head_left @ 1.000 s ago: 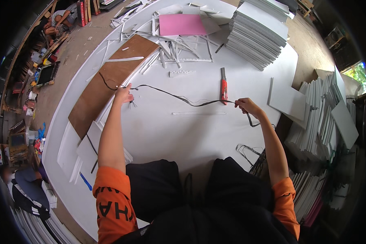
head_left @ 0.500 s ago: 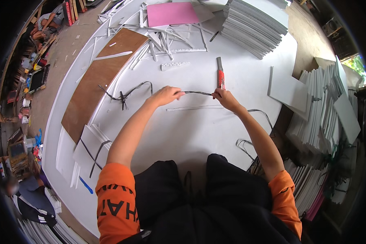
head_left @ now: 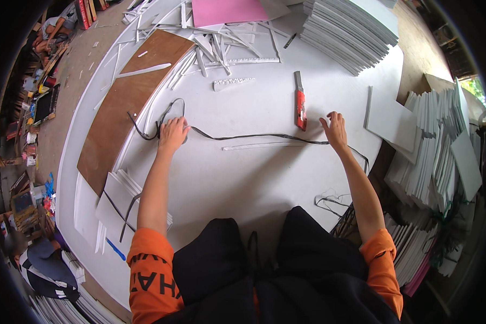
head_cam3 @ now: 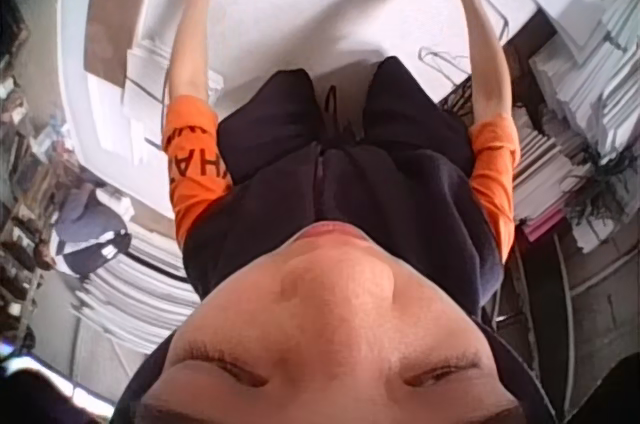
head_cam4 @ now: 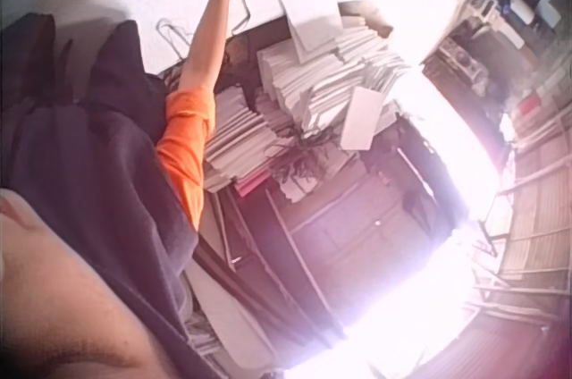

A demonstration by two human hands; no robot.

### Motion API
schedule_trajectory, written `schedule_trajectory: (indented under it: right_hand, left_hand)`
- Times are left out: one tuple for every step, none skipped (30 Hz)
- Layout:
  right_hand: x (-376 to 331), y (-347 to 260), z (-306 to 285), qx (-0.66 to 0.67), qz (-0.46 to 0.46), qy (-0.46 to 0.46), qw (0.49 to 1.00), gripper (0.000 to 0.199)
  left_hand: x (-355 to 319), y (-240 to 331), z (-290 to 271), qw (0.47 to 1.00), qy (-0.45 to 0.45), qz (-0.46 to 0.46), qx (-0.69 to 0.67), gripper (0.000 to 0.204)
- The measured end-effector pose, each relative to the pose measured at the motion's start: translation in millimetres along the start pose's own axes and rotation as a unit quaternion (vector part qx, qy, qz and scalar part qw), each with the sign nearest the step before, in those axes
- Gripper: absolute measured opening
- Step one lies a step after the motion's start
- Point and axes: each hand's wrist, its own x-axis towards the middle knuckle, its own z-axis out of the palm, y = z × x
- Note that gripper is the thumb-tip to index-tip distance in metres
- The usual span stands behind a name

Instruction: The person stacks white rectangular panels on a workbench and secures them with black straps. They use a red utility knife to cut the straps and tie knots to fasten the bundles. The person repeats this process for multiple stacks of panels.

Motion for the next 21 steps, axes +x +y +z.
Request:
schedule_trajectory:
  right_hand:
    - [6.7,-19.9,4.1,0.038,-0.012,0.029,0.999,0.041]
    - [10.5,-43.3,8.4,0.043,-0.004,0.017,0.999,0.045]
    - [13.8,-62.6,12.9,0.048,0.006,0.006,0.999,0.050]
    - [15.9,-67.6,25.4,0.056,-0.001,-0.003,0.998,0.051]
    - [14.9,-75.7,36.1,0.027,-0.034,0.020,0.999,0.047]
    - [14.7,-78.9,41.4,-0.010,-0.068,0.027,0.997,0.043]
    - [13.4,-82.2,45.8,-0.047,-0.105,0.031,0.993,0.041]
    - [13.1,-78.1,49.3,-0.038,-0.102,0.045,0.993,0.039]
    - [13.2,-69.9,48.8,-0.030,-0.099,0.058,0.993,0.038]
    - [14.7,-59.7,47.6,-0.020,-0.096,0.073,0.992,0.036]
    - [15.8,-46.3,44.2,-0.016,-0.072,0.095,0.993,0.033]
    - [16.1,-33.2,41.2,0.002,-0.033,0.122,0.992,0.035]
    - [16.2,-17.2,35.8,-0.018,0.000,0.136,0.991,0.035]
    - [17.0,-0.7,28.7,-0.035,0.037,0.135,0.990,0.035]
    - [17.3,15.5,21.7,-0.045,0.074,0.133,0.987,0.035]
    - [17.5,31.8,13.3,-0.040,0.110,0.115,0.986,0.035]
    - [17.8,41.4,5.0,-0.035,0.144,0.099,0.984,0.036]
    - [13.7,47.0,3.3,-0.075,0.142,0.121,0.980,0.036]
    - [8.5,48.7,4.4,-0.115,0.140,0.143,0.973,0.037]
    - [6.0,39.4,2.3,-0.151,0.134,0.164,0.966,0.038]
    - [-2.0,26.2,6.2,-0.116,0.076,0.167,0.976,0.041]
  left_hand:
    - [1.3,6.4,1.4,1.000,0.027,0.004,0.002,0.019]
    - [2.7,12.8,5.1,0.999,0.054,0.006,0.006,0.022]
    - [5.1,20.1,6.4,0.997,0.081,0.011,0.010,0.025]
    - [9.5,30.7,4.0,0.995,0.090,0.049,-0.001,0.026]
    - [11.7,40.8,1.5,0.992,0.097,0.085,-0.011,0.027]
    - [13.7,50.2,-1.3,0.987,0.104,0.119,-0.021,0.029]
    - [14.3,57.7,-3.4,0.985,0.091,0.145,-0.032,0.026]
    - [14.4,64.5,-2.8,0.981,0.079,0.172,-0.045,0.024]
    - [11.8,71.3,-1.9,0.979,0.065,0.186,-0.055,0.023]
    - [10.2,76.7,-1.7,0.976,0.051,0.202,-0.063,0.022]
    - [9.6,79.1,-1.7,0.973,0.039,0.217,-0.071,0.021]
    - [5.0,80.7,-1.8,0.973,0.021,0.223,-0.063,0.021]
    - [1.7,78.9,1.1,0.971,0.004,0.231,-0.067,0.022]
    - [-2.1,77.6,4.3,0.968,-0.013,0.240,-0.074,0.023]
    - [-6.4,75.5,7.0,0.964,-0.031,0.251,-0.080,0.025]
    - [-11.0,75.2,6.8,0.967,-0.053,0.240,-0.070,0.030]
    - [-14.9,72.4,9.6,0.970,-0.053,0.227,-0.067,0.031]
    - [-18.2,70.0,12.7,0.973,-0.053,0.216,-0.064,0.032]
    - [-19.8,68.4,15.9,0.976,-0.053,0.204,-0.060,0.033]
    - [-21.1,67.6,17.4,0.977,-0.029,0.207,-0.037,0.029]
    - [-19.2,66.8,18.6,0.977,-0.042,0.203,-0.040,0.026]
